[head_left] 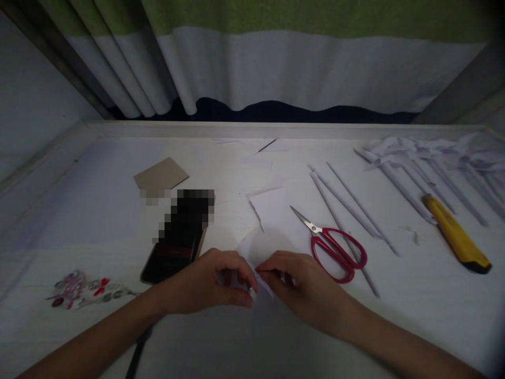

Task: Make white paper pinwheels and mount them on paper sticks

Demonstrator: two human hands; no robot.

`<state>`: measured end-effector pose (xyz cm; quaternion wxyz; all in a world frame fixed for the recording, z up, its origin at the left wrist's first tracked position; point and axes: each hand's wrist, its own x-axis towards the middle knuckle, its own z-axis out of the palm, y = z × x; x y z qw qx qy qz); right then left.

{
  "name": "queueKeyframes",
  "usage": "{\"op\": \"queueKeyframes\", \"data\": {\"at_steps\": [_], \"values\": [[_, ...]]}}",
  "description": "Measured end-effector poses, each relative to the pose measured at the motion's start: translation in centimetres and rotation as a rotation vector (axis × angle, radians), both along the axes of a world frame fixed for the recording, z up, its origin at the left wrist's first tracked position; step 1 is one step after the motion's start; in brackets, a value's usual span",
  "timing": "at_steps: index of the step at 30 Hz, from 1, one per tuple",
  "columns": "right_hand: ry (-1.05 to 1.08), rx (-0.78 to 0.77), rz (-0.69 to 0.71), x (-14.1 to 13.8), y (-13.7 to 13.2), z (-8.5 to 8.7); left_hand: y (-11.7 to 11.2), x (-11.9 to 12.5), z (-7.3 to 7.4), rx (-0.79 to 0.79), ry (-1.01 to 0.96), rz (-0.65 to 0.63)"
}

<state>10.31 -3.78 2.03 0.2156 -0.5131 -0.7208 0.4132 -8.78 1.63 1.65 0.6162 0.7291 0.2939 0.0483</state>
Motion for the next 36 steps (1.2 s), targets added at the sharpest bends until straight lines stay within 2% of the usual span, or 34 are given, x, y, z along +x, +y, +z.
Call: {"op": "queueKeyframes", "data": {"at_steps": [10, 17, 29, 36], "values": [[0.048, -0.028, -0.044, 0.12, -0.44, -0.13, 0.08, 0.3, 0.17, -0.065, 0.025, 0.031], [0.083, -0.013, -0.136, -0.3, -0.59, -0.29, 0.02, 0.3, 0.24, -0.064, 0.043, 0.027], [0.113, 0.0, -0.149, -0.48, -0.63, -0.55, -0.08, 0.32, -0.01, -0.086, 0.047, 0.053], [0.128, -0.008, -0.151, -0.56, -0.73, -0.59, -0.17, 0.25, 0.11, -0.048, 0.061, 0.044]]}}
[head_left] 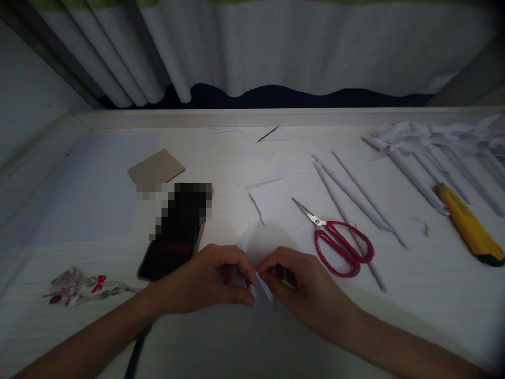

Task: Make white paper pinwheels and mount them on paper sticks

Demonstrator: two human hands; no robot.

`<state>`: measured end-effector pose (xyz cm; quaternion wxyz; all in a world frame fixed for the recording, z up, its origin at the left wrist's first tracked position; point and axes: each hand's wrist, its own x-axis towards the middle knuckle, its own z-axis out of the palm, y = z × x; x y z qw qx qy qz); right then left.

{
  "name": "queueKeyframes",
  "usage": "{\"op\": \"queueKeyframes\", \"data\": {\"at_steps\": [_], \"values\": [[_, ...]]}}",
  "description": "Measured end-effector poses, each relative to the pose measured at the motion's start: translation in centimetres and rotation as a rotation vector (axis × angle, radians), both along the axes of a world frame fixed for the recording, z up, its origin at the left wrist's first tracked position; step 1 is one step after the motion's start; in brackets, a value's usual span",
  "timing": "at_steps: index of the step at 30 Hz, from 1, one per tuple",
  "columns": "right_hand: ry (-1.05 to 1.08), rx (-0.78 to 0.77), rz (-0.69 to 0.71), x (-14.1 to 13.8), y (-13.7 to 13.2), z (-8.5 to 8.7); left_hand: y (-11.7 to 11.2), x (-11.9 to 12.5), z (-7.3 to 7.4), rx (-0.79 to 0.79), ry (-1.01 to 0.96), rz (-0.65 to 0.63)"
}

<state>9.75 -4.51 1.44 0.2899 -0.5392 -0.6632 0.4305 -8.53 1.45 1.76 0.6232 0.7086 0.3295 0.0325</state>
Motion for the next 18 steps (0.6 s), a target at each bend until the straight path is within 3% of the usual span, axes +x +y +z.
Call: {"op": "queueKeyframes", "data": {"at_steps": [13, 18], "values": [[0.017, -0.068, -0.034, -0.13, -0.13, -0.47, -0.13, 0.14, 0.04, -0.042, -0.017, 0.037], [0.016, -0.054, -0.02, -0.17, -0.17, -0.41, -0.17, 0.08, 0.04, 0.033, -0.017, -0.009]]}}
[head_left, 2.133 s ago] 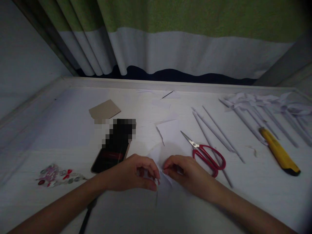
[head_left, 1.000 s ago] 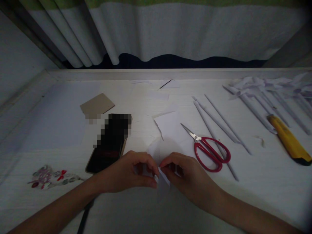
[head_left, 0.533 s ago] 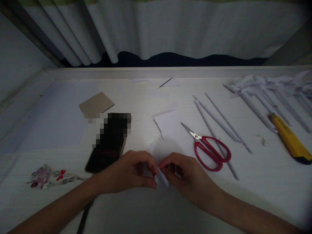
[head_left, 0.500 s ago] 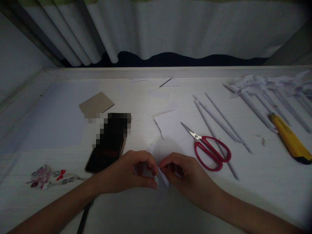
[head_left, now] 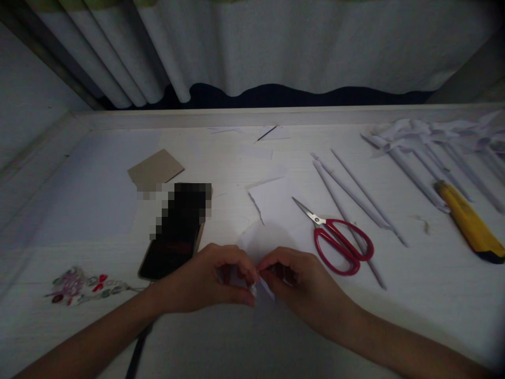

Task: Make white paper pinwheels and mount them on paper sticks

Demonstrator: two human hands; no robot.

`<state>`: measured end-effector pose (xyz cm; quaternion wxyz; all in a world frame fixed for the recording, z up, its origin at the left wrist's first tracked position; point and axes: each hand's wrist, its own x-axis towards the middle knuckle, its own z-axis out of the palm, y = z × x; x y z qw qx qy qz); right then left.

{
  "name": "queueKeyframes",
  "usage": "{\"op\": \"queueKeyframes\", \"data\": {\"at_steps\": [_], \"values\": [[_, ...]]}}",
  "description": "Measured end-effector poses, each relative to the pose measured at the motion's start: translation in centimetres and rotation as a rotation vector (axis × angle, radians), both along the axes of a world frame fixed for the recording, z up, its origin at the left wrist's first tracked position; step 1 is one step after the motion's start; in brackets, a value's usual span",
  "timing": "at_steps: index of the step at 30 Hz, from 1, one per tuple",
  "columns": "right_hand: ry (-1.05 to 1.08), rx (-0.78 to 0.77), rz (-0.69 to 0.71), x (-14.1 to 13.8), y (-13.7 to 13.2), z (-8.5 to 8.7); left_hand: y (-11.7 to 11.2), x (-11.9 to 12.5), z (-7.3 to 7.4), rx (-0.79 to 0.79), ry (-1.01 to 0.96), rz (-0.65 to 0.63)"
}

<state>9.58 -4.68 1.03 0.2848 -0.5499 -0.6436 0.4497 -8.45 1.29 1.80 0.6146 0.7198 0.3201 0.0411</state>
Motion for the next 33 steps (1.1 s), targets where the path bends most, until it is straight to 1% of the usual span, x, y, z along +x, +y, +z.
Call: {"op": "queueKeyframes", "data": {"at_steps": [4, 12, 20, 28, 33], "values": [[-0.011, 0.006, -0.009, 0.01, -0.09, 0.01, 0.02, -0.05, -0.09, 0.042, 0.011, -0.028], [-0.008, 0.001, -0.022, 0.02, -0.04, 0.12, 0.09, -0.09, -0.2, 0.018, -0.001, -0.004], [-0.001, -0.014, -0.007, 0.01, 0.04, 0.27, -0.03, -0.09, -0.15, 0.024, -0.004, -0.008], [0.029, -0.016, -0.037, -0.14, -0.2, 0.08, -0.09, 0.21, 0.18, -0.018, 0.028, 0.07], [0.032, -0.023, -0.046, -0.16, -0.22, -0.06, -0.2, 0.01, -0.02, -0.02, 0.065, 0.048]]}}
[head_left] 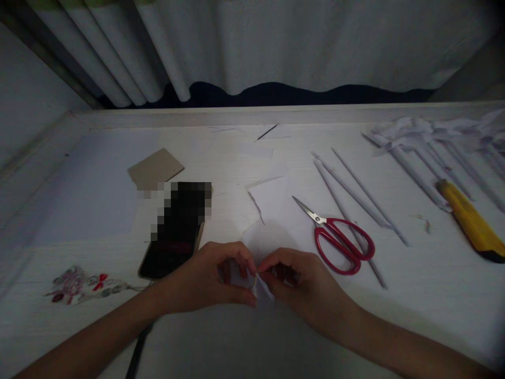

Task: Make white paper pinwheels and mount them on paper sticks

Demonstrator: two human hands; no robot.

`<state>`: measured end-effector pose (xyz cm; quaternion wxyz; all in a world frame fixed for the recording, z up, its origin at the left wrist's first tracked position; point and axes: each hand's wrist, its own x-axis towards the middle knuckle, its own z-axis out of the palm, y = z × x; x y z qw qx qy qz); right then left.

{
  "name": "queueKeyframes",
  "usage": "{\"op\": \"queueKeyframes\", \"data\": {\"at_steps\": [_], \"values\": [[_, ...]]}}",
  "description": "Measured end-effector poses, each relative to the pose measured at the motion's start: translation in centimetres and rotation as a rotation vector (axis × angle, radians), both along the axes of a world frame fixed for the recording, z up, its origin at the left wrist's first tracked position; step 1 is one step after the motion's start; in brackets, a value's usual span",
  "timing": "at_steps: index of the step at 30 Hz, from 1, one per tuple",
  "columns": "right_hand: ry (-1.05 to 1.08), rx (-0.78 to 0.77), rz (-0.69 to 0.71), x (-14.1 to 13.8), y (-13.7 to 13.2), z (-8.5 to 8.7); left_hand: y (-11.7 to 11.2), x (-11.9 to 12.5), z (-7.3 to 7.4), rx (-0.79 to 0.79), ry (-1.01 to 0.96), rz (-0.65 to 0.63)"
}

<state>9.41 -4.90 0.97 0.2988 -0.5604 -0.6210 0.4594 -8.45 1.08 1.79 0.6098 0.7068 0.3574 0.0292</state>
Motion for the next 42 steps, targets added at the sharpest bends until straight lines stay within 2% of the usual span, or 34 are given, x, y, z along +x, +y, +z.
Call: {"op": "queueKeyframes", "data": {"at_steps": [22, 42], "values": [[-0.045, -0.086, 0.0, 0.03, 0.13, 0.15, 0.14, 0.15, 0.17, 0.003, -0.006, 0.002], [-0.039, -0.009, -0.014, -0.2, 0.01, 0.26, -0.02, 0.09, 0.17, 0.004, -0.009, 0.002]]}}
